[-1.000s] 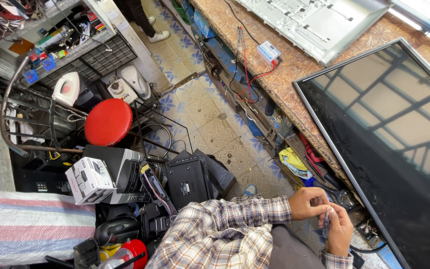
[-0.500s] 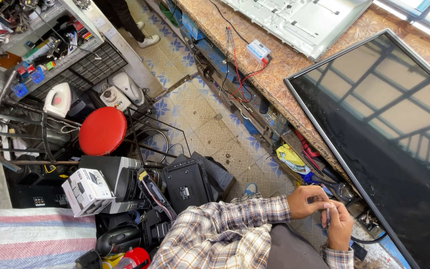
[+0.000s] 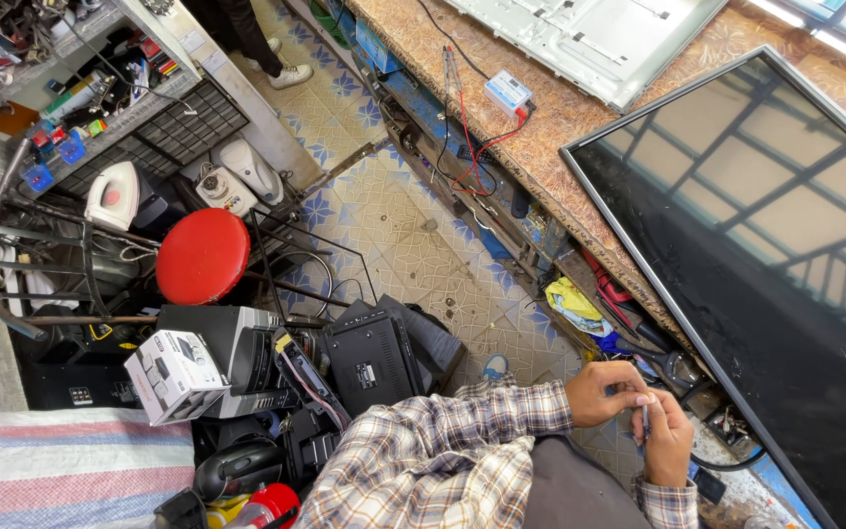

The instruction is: The person is carefully installing a replacement LCD panel into a television chassis, aligning the edges and pressing them into place.

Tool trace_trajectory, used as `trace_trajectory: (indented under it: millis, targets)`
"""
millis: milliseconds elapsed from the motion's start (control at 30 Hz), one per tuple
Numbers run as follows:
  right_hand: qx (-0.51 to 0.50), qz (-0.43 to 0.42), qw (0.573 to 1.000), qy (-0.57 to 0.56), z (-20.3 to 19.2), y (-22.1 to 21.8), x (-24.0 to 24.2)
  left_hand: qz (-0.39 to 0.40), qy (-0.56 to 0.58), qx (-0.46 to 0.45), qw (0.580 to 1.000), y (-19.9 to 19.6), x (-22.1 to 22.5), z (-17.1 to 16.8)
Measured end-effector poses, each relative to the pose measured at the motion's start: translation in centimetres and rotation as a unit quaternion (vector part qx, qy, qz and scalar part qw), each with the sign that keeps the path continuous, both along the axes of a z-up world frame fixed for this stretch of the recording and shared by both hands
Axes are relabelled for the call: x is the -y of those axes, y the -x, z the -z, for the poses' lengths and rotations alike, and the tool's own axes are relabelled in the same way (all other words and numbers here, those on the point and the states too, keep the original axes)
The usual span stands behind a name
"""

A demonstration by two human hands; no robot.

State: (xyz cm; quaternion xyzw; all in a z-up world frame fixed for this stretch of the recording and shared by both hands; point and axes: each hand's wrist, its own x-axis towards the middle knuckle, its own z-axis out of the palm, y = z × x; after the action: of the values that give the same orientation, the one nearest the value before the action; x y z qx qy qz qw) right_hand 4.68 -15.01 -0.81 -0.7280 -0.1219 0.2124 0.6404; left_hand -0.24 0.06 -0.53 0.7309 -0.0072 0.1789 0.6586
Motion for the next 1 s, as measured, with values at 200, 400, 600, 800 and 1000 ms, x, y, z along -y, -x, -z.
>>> trace_trajectory:
  millis: [200, 400, 600, 800, 1000]
  targets:
    - [-0.01, -0.006, 1.0, -0.013, 0.3, 0.0, 0.1, -0.001, -0.006, -0.004, 1.0, 0.1, 0.0, 0.0]
    - [-0.007, -0.012, 1.0, -0.009, -0.1, 0.0, -0.1, 0.001, -0.006, -0.012, 1.0, 0.1, -0.1, 0.3]
    - [-0.012, -0.005, 1.0, -0.016, -0.4, 0.2, -0.4, 0.005, 0.001, -0.007, 1.0, 0.3, -0.3, -0.3]
    - [-0.011, -0.009, 0.999, -0.029, 0.6, -0.2, -0.1, 0.008, 0.004, -0.014, 1.0, 0.3, -0.4, -0.9]
    - [-0.025, 0.001, 0.999, -0.024, -0.1, 0.2, -0.3, 0.016, 0.001, -0.034, 0.999, 0.4, -0.4, -0.7]
